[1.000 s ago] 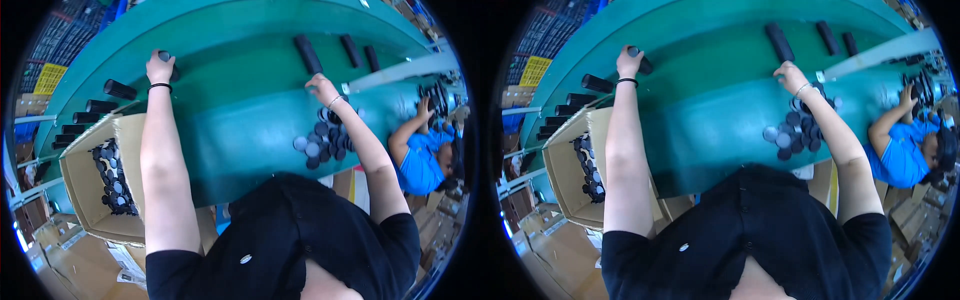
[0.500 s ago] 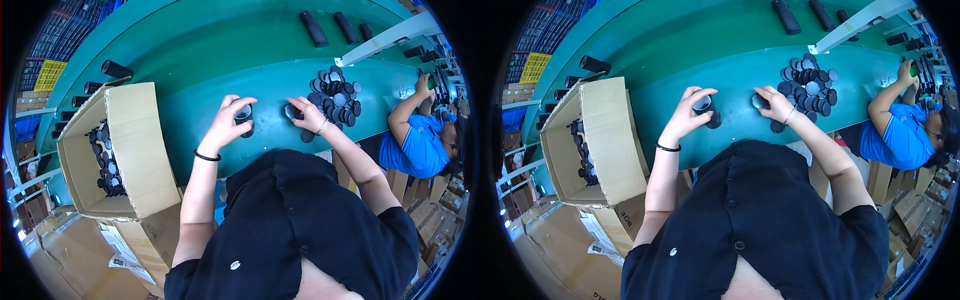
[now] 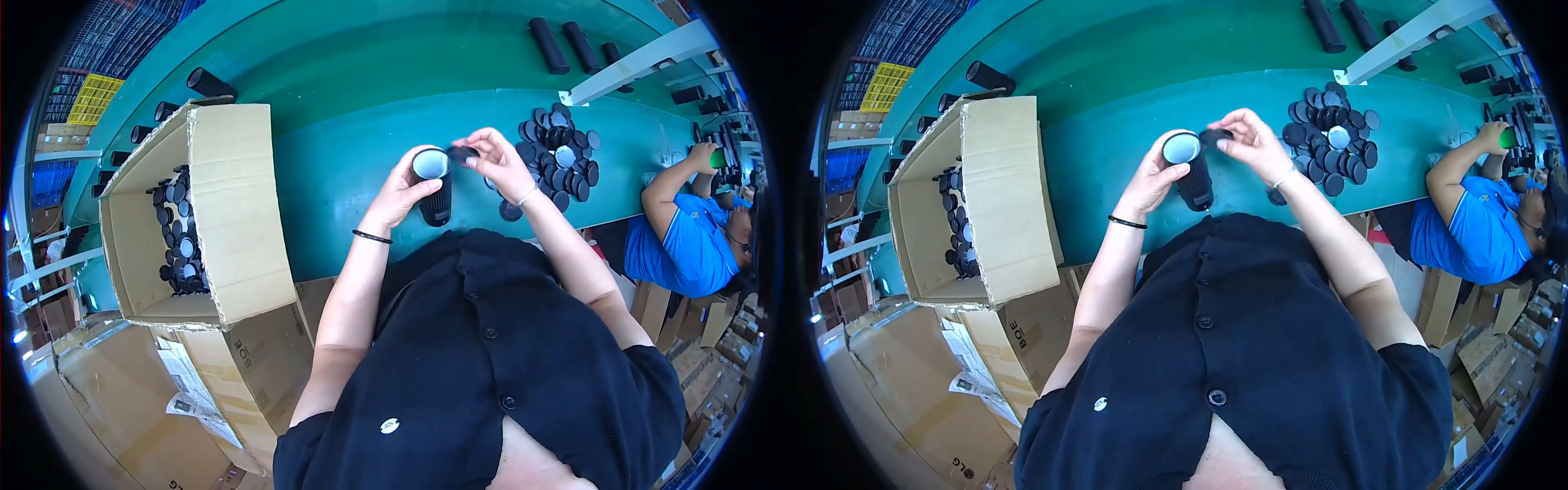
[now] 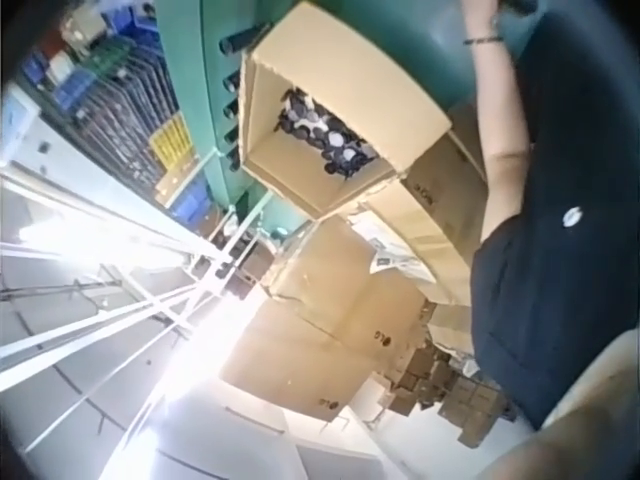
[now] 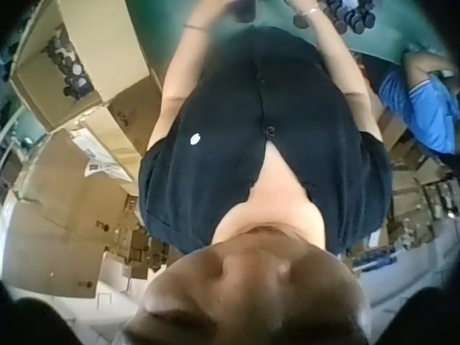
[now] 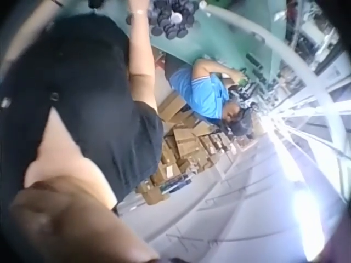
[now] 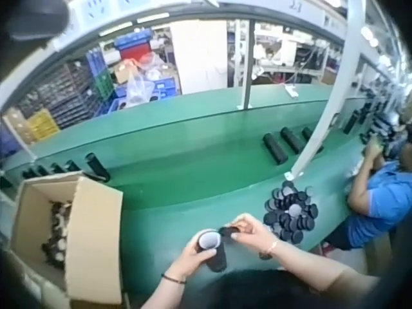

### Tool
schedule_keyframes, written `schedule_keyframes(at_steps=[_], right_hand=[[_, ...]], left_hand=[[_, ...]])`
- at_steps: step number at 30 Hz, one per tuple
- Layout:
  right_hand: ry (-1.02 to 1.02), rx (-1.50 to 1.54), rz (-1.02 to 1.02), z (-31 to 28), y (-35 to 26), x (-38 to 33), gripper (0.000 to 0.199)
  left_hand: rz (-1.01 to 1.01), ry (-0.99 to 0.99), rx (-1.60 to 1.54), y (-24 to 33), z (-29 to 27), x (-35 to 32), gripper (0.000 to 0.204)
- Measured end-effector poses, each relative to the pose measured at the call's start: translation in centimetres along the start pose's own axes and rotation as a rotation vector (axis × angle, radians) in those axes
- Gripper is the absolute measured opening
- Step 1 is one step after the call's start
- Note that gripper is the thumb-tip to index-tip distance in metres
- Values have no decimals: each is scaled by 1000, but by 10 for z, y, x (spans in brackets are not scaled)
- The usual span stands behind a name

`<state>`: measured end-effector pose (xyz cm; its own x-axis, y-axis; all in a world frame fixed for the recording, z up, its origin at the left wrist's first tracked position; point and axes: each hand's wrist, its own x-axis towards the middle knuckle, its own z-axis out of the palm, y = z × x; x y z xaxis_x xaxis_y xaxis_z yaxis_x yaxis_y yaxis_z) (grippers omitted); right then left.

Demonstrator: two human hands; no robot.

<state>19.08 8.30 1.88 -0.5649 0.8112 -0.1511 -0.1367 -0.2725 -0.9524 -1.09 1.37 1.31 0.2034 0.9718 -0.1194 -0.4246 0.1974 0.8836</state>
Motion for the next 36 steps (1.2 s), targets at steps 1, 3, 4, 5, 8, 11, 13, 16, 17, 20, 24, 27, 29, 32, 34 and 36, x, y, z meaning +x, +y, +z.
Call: schedule_keyframes(at_steps=[1,3,4,5,8,11,13,16,17,20,24,27,29,32,34,36], right_hand=[[32,188,45,0,2,1,45],[28,185,44,0,3,3,43],[24,180,37,1,1,5,42],[20,175,29,1,-1,5,40],[-36,-384,89,-10,-22,-8,35],[-78,-465,84,-10,-21,-13,30],[-116,-63,12,-5,-11,-13,26],[-14,52,-4,3,9,-10,24],[36,111,-11,6,16,-9,24],[178,171,86,17,33,-8,19],[294,190,145,17,34,-2,20],[314,67,175,15,29,3,27],[297,-167,229,17,25,5,38],[179,-94,196,21,16,-3,42],[121,-56,181,22,9,-6,44],[-15,-78,150,15,3,-11,42]], left_hand=[[-43,-11,-38,-2,2,-1,56],[-86,-17,-77,-6,3,-3,56],[-78,-8,-84,-9,3,-2,56],[-70,1,-90,-11,3,-2,57],[5,-22,58,-8,1,-7,57],[135,-92,367,-5,2,-9,55],[147,-100,294,-8,6,-9,56],[134,-62,227,-7,13,-9,57],[113,-21,195,-6,16,-8,56],[93,45,171,-9,18,-7,56],[91,92,140,-11,24,-7,54],[78,111,37,-12,26,-8,53],[68,138,44,-16,22,-7,53],[64,140,62,-20,15,-7,53],[66,113,94,-18,12,-8,55],[81,105,154,-17,11,-10,56]])
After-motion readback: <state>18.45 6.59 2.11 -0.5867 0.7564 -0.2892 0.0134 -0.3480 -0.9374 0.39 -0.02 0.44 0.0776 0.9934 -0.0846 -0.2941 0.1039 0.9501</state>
